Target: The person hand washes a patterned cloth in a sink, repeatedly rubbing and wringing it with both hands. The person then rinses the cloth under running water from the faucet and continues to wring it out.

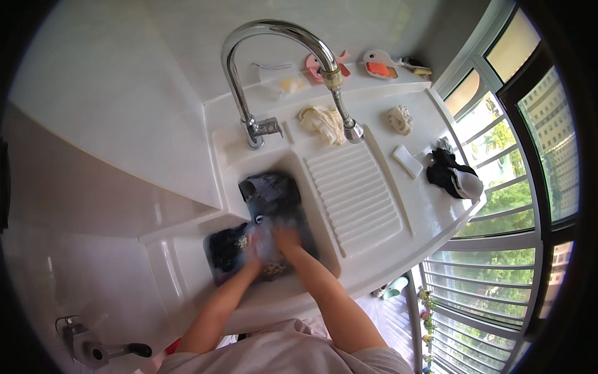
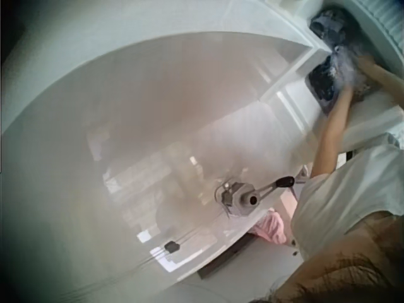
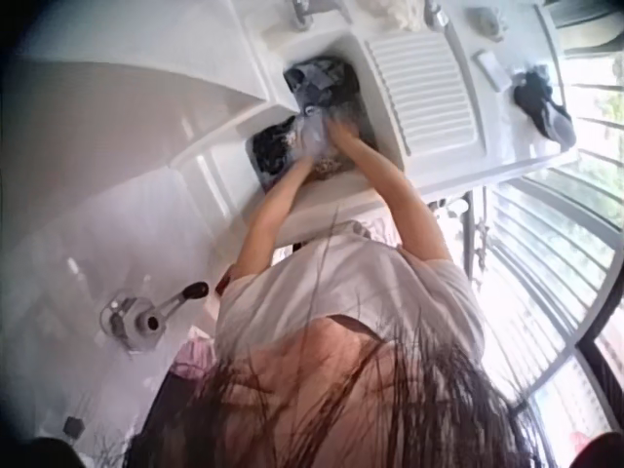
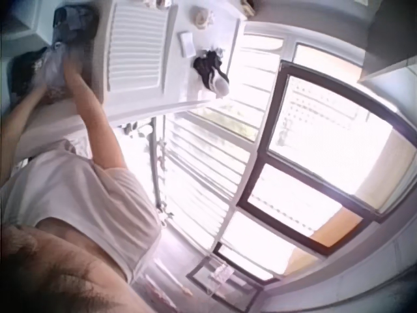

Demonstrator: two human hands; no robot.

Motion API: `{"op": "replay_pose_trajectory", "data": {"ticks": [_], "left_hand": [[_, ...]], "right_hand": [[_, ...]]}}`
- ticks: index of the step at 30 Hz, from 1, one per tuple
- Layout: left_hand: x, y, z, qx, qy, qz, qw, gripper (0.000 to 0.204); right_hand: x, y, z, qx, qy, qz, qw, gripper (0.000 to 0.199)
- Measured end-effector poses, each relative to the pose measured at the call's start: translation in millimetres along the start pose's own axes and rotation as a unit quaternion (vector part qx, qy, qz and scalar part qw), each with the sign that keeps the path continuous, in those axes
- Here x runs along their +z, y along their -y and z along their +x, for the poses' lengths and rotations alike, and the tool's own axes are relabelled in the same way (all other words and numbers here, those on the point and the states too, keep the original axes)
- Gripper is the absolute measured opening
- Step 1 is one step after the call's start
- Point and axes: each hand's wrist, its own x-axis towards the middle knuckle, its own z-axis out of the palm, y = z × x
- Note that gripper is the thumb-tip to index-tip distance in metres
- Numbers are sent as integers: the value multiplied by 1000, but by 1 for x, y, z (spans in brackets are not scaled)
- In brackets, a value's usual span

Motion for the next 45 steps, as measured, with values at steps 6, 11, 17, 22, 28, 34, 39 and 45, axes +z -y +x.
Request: {"op": "replay_pose_trajectory", "data": {"ticks": [6, 11, 17, 22, 28, 34, 39, 45], "left_hand": [[-71, 35, 1, -29, -58, -504, 861, 33], [-118, 54, -2, -62, -105, -705, 699, 33], [-174, 45, -9, -13, 4, -852, 523, 43], [-161, 41, -4, -214, 88, -968, 100, 32], [-106, 70, -23, -171, -30, -766, 619, 42], [-118, 55, 3, -275, 177, -404, 854, 56], [-81, 7, 3, -156, 7, -122, 980, 30], [-51, 9, 14, -42, -6, -62, 997, 19]], "right_hand": [[-65, 6, -19, -56, -48, 289, 955, 36], [-224, 79, -100, -209, -34, 439, 873, 25], [-295, 96, -145, -264, -30, 580, 770, 30], [-260, 63, -129, -115, -101, 558, 816, 49], [-111, -28, -61, 50, -123, 284, 950, 29], [-37, -18, -40, -16, -129, 81, 988, 28], [-37, -17, -29, 52, -2, 39, 998, 35], [23, -15, 2, -14, 6, -112, 994, 37]]}}
